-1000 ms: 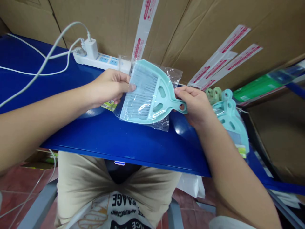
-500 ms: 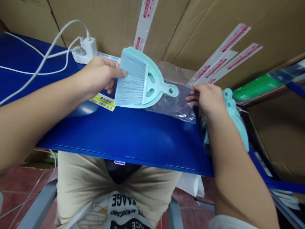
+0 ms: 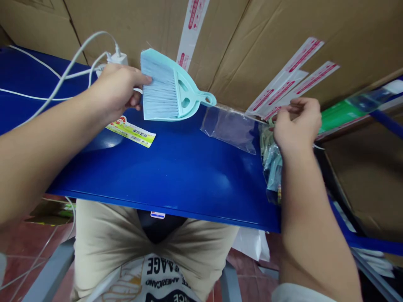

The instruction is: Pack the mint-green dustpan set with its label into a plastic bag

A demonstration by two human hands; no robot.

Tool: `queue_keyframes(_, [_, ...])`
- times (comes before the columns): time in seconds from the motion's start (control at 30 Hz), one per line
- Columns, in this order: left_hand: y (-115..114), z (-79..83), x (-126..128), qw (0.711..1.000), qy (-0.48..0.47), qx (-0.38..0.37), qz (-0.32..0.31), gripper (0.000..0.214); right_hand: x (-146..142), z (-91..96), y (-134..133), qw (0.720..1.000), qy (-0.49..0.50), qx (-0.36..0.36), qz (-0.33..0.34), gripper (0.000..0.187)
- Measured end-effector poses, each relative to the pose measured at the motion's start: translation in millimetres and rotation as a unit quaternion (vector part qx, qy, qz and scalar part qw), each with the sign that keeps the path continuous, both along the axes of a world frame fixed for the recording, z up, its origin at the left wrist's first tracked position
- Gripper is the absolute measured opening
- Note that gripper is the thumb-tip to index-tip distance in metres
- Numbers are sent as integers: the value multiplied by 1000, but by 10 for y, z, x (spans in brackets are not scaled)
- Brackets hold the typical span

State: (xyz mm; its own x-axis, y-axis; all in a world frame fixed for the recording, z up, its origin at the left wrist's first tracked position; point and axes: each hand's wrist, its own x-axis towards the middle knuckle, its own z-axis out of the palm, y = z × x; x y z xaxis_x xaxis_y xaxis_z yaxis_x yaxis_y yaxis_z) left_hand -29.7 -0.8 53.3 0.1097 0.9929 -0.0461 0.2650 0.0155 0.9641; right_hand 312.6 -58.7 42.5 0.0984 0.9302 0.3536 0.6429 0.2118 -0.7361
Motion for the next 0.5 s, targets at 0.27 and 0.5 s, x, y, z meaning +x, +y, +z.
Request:
queue_keyframes(0.27, [-64, -77, 84, 994, -22, -33, -101, 34, -536, -133, -263, 990, -62, 48, 115, 51])
queue_keyframes(0.5, [-34, -193, 158, 990, 64, -43, -115, 31, -565, -263, -243, 971, -155, -38, 177, 41])
